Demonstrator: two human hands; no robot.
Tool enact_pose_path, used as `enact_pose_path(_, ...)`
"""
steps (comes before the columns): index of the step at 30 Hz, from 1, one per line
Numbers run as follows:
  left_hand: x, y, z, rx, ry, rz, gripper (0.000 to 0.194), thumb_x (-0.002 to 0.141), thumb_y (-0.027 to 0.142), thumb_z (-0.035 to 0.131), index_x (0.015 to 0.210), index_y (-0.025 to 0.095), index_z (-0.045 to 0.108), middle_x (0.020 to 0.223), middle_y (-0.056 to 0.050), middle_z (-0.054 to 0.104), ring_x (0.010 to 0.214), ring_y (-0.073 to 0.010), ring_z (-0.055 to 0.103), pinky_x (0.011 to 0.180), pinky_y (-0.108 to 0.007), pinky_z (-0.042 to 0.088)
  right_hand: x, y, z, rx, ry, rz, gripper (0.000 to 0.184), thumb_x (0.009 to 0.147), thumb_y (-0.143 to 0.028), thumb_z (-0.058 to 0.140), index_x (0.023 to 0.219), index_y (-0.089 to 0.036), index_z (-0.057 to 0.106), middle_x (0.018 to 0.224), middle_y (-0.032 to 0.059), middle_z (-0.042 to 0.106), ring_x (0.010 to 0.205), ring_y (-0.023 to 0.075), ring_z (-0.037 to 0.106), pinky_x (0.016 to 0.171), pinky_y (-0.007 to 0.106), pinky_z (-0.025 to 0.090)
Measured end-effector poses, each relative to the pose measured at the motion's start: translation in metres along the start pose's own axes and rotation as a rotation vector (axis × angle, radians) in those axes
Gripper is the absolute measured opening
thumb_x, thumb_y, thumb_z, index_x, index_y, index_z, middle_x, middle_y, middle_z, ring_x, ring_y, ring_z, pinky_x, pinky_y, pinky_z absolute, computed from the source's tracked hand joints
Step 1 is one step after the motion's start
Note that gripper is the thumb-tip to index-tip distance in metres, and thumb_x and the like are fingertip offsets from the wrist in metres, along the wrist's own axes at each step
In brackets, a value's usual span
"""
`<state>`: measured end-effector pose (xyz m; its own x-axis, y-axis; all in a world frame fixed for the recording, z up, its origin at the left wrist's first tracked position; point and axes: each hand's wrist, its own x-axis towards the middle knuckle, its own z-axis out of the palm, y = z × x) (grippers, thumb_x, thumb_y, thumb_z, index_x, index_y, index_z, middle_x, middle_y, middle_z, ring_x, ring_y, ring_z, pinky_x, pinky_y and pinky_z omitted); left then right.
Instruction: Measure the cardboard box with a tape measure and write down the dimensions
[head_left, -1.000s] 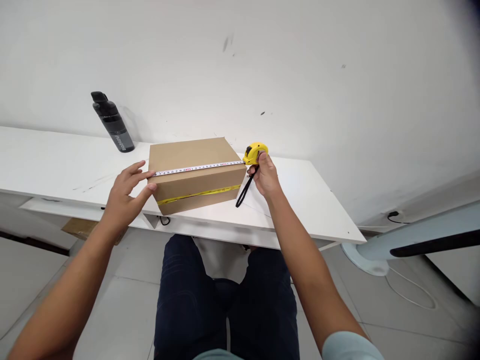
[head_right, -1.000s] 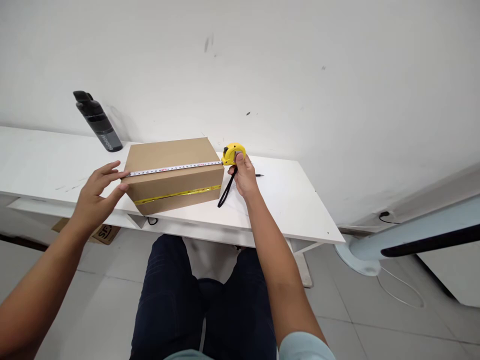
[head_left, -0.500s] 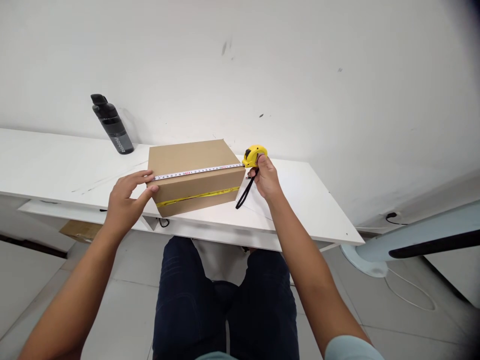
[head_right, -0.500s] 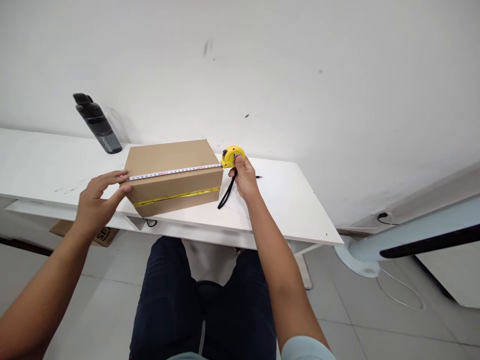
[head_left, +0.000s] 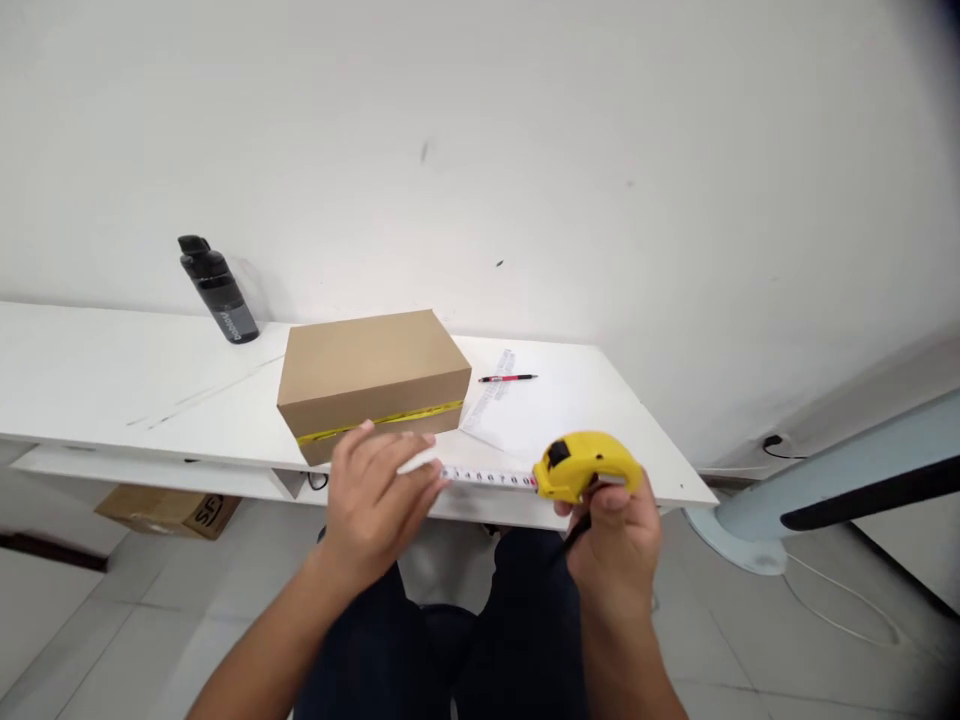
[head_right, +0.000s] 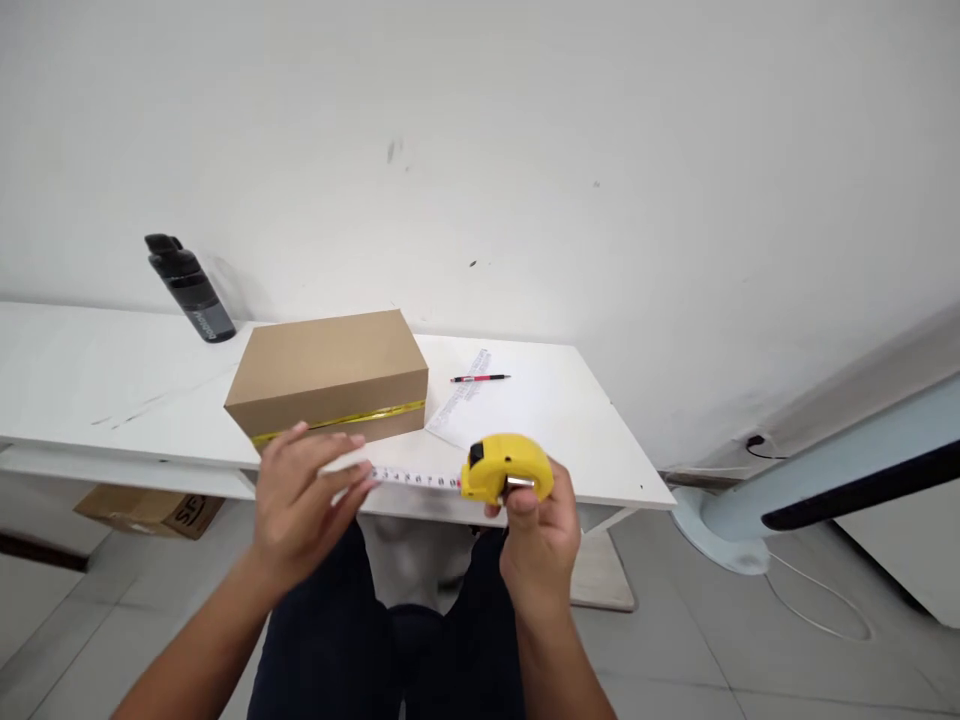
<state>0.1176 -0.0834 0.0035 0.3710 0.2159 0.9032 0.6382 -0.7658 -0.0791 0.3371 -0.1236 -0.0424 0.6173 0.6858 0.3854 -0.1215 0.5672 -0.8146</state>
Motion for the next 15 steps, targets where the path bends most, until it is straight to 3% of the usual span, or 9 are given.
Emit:
enact_pose_path(6,-0.029,0.049,0.048,-0.167,-0.094,0.057,0.004,0.094,0.027,0.072,0.094,0.024,0.069,0.101,0.003,0.08,0.093,-0.0125,0.072,0.115,-0.036,0.042,-0.028,0.023,-0.041,-0.126,-0.102,0.278,0.053,0.077,-0.066,0.081,0.102,-0.02,0.07,0.069,-0.0007,0.066,0.051,0.0122,0.056,0.048,0.025,0.048)
enact_pose_path(10,-0.058,0.07,0.072,-0.198,-0.142,-0.006,0.02,0.098,0.047,0.064,0.098,0.028,0.071,0.1,0.002,0.08,0.087,-0.014,0.073,0.107,-0.039,0.05,-0.047,0.031,-0.06,-0.159,-0.094,0.439,0.055,0.077,-0.069,0.078,0.1,-0.02,0.071,0.069,-0.0001,0.066,0.052,0.0129,0.053,0.05,0.026,0.047)
enact_pose_path(13,-0.055,0.051,0.072,-0.189,-0.253,0.109,0.052,0.091,0.07,0.06,0.119,0.026,0.069,0.109,-0.006,0.08,0.093,-0.0215,0.075,0.104,-0.047,0.054,-0.067,0.039,-0.069,-0.161,0.017,0.53,0.054,0.076,-0.072,0.078,0.092,-0.02,0.072,0.069,-0.0003,0.065,0.053,0.012,0.05,0.05,0.025,0.044)
enact_pose_path(15,-0.037,0.019,0.058,-0.16,-0.39,0.222,0.062,0.088,0.068,0.066,0.131,0.024,0.064,0.116,-0.009,0.078,0.101,-0.0236,0.075,0.105,-0.047,0.054,-0.082,0.044,-0.075,-0.155,0.092,0.62,0.06,0.072,-0.079,0.076,0.085,-0.02,0.073,0.066,0.0008,0.066,0.049,0.0123,0.049,0.047,0.027,0.042)
